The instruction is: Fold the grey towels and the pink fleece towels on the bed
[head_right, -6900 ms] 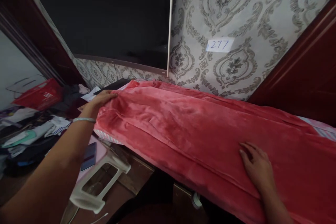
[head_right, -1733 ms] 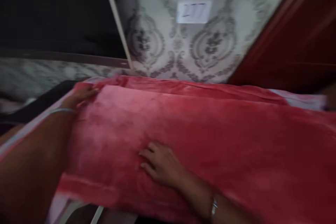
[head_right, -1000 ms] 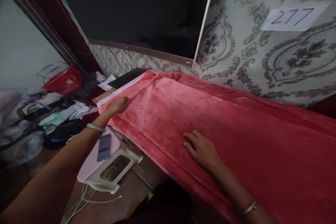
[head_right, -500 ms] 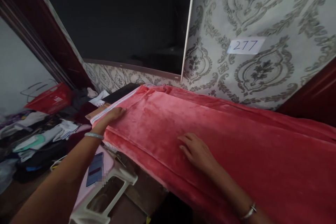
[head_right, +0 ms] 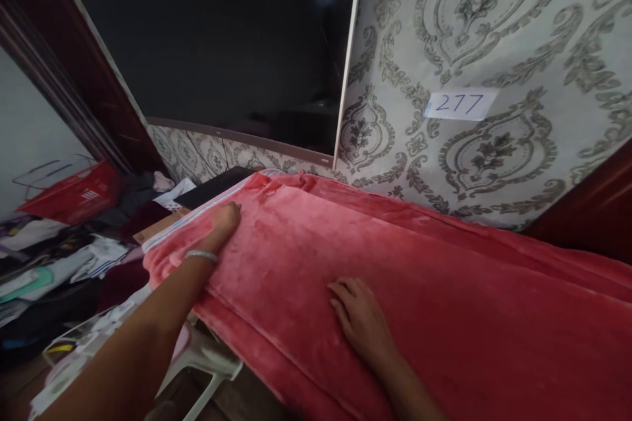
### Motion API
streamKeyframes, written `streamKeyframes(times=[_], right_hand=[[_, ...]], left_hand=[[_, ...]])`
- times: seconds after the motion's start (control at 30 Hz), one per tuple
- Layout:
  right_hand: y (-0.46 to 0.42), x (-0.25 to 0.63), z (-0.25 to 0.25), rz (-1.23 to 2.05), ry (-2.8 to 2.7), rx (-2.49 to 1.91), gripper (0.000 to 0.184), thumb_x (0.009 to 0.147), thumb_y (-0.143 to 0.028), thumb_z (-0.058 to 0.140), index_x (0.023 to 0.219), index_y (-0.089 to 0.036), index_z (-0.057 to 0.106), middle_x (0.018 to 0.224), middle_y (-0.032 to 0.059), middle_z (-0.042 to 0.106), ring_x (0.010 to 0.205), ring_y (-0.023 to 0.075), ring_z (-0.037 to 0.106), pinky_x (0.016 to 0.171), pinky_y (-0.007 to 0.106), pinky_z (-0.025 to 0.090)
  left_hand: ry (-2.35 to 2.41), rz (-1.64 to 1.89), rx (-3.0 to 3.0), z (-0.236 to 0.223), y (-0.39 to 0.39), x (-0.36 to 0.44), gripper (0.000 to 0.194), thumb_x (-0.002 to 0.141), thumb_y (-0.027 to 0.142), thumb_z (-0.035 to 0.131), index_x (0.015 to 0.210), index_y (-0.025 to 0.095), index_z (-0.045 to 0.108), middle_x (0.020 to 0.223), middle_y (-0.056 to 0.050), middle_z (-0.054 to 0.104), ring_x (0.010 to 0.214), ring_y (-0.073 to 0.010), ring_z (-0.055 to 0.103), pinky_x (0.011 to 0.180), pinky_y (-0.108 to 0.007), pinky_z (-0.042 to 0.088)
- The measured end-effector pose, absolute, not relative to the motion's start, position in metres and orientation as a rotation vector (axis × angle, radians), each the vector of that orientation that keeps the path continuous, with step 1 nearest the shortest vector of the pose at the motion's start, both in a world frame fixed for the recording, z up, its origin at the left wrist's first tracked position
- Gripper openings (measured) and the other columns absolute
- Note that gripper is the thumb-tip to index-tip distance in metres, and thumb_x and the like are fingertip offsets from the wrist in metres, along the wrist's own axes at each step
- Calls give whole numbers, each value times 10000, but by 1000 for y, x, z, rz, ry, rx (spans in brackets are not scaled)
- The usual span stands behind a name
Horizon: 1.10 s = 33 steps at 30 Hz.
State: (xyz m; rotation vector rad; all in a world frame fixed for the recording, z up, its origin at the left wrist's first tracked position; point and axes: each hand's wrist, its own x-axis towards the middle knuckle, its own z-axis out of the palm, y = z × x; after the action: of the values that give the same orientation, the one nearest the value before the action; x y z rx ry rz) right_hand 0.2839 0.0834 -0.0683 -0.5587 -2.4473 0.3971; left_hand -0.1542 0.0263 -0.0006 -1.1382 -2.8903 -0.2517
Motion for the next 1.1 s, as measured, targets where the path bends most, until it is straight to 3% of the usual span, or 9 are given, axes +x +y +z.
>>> streamKeyframes(times=[0.17,0.23,0.37,0.47,0.7,0.8,0.9,1.0,1.1], right_hand=[[82,282,-64,424,-2440,-562,317,1029,-251,435,1152,-219,725,1139,124,707,1043,259,671,909,469,585],[81,282,-62,428,-2435,-574,311,1025,-248,442,1153,-218,724,1136,126,703,1039,259,667,903,466,582],[81,283,-60,455,-2454,-592,297,1018,-234,457,1163,-227,716,1148,117,700,1046,251,666,902,449,578],[81,284,-59,470,-2467,-589,301,1021,-239,455,1179,-231,711,1159,115,701,1061,253,668,906,446,581],[81,289,-50,513,-2492,-566,335,1016,-241,457,1249,-229,698,1205,122,703,1103,245,676,940,432,590],[94,303,-33,501,-2506,-578,387,1026,-277,445,1350,-254,655,1281,120,687,1158,243,668,981,428,580],[125,324,-16,376,-2513,-715,427,1028,-336,440,1403,-256,627,1336,127,668,1227,278,636,1060,490,532],[166,337,-9,251,-2542,-877,481,1014,-381,451,1443,-222,600,1403,152,629,1292,315,596,1117,531,478],[196,334,-13,186,-2595,-982,553,1015,-427,432,1491,-171,552,1487,186,561,1368,343,534,1149,549,438]], left_hand=[[-2896,-212,-1073,17,42,-153,539,1033,391,307,1289,73,659,1285,-280,680,1204,-379,657,942,-454,513],[-2811,-227,-1184,22,56,-151,571,1035,434,315,1409,102,590,1428,-252,604,1342,-365,561,1060,-462,456],[-2688,-176,-1639,12,77,-152,599,1027,503,352,1578,277,415,1671,-96,369,1553,-304,291,1237,-504,255],[-2758,-132,-1689,-2,83,-159,631,1034,508,301,1616,264,336,1694,-120,310,1566,-317,263,1227,-580,244],[-2779,-152,-1660,-8,81,-164,654,1043,508,267,1641,243,268,1712,-113,260,1587,-293,210,1257,-546,190],[-2768,-166,-1654,-8,81,-161,643,1040,495,289,1630,241,300,1702,-113,294,1581,-302,229,1251,-541,214],[-2643,-251,-1616,-8,78,-155,601,1028,449,326,1568,203,423,1630,-136,425,1518,-315,356,1220,-487,299],[-2536,-314,-1517,-6,74,-148,530,1014,395,335,1389,132,601,1403,-183,623,1345,-332,533,1153,-448,385],[-2601,-303,-1377,-1,72,-144,482,997,369,348,1227,107,680,1228,-207,695,1205,-330,608,1063,-430,457]])
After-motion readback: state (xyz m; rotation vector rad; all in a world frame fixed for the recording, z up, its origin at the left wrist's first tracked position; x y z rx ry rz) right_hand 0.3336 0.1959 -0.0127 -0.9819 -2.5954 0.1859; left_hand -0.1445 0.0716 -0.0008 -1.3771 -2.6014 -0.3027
